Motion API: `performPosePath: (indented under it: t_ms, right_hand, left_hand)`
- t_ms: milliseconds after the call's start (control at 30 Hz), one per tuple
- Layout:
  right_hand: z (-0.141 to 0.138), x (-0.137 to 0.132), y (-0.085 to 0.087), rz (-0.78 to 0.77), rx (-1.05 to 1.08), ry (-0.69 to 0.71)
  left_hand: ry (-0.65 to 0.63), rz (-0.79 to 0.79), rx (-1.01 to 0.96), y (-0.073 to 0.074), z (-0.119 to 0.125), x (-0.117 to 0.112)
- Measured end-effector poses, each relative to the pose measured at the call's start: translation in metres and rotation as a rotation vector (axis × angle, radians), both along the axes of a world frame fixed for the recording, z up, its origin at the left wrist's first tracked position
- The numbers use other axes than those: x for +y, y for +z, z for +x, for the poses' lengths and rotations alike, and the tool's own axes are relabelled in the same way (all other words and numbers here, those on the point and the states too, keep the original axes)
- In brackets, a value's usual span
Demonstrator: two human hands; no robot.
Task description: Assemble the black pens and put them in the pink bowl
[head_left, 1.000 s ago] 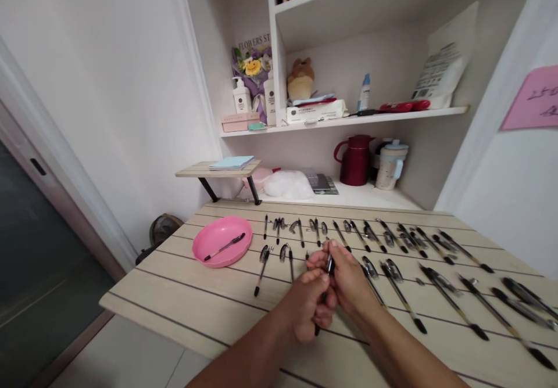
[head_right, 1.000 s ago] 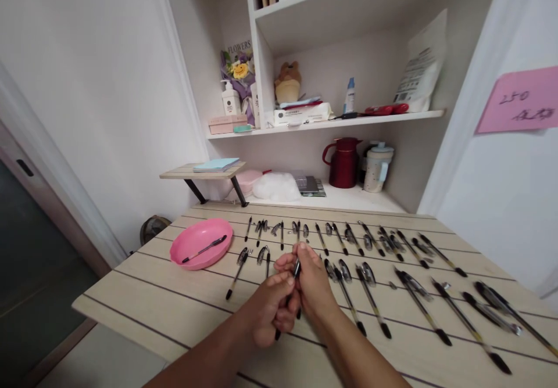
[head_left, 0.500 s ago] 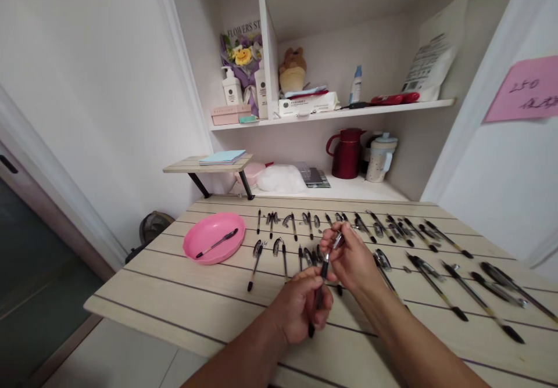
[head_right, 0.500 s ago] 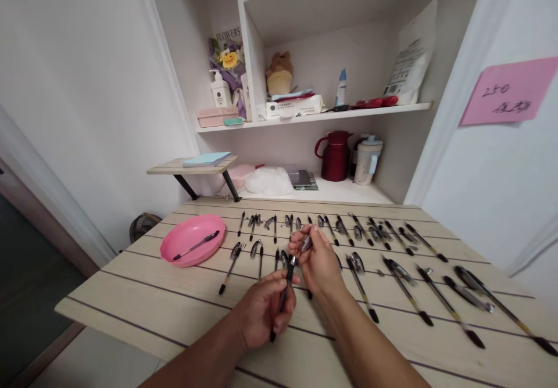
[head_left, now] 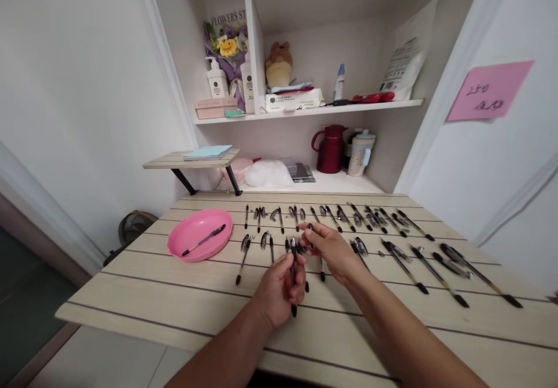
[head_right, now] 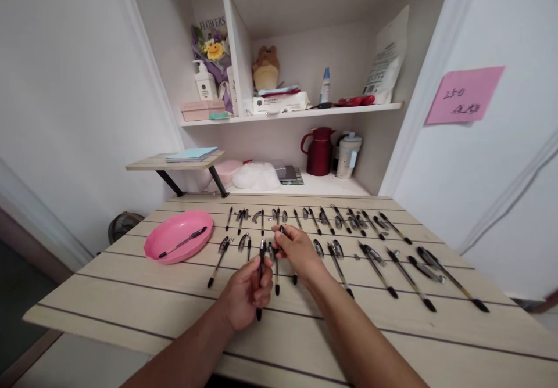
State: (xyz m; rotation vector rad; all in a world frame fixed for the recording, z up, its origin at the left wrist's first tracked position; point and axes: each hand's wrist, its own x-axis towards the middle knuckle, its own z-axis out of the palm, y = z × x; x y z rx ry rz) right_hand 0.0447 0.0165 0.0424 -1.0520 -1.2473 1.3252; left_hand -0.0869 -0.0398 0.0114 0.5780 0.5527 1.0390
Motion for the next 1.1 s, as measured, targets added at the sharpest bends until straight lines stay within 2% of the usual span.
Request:
performPosePath:
  t_ms: [67, 167, 233, 333, 467, 567, 900, 1000, 1100]
  right_hand:
    - [0.025, -0.001, 0.002, 0.114, -0.284, -0.062]
    - [0.076, -0.002, -0.001, 0.262, -0.839, -0.267]
    - [0.109, -0.002, -0.009, 0.226, -1.163, -0.408]
    - [0.144, -0.004, -0.026, 0.177, -1.405, -0.405]
    - [0.155, -0.011, -0.049, 0.143, -1.508, -0.281]
    - [0.15, -0.016, -0.058, 0.13, -1.547, -0.289]
    - [0.162, -0.034, -0.047, 0.113, -1.42, -0.499]
    - [0.157, -0.037, -0.049, 0.078, -1.408, -0.47]
    - [0.147, -0.036, -0.053, 0.093, -1.485, -0.421]
  left_hand:
    - [0.004, -0.005, -0.006, 0.0, 0.0, 0.0]
    - [-0.003, -0.02, -0.016, 0.001, 0.0, -0.001]
    - [-0.017, -0.033, -0.009, 0.002, 0.001, -0.003]
    - [-0.037, -0.04, 0.005, 0.003, 0.002, -0.004]
    - [-0.05, -0.054, 0.033, 0.001, 0.002, -0.005]
    - [-0.067, -0.053, 0.062, 0.0, 0.003, -0.005]
    - [-0.2, 0.029, 0.134, -0.003, 0.013, -0.01]
    - [-0.24, 0.039, 0.141, -0.008, 0.017, -0.011]
    - [-0.269, 0.045, 0.148, -0.01, 0.018, -0.011]
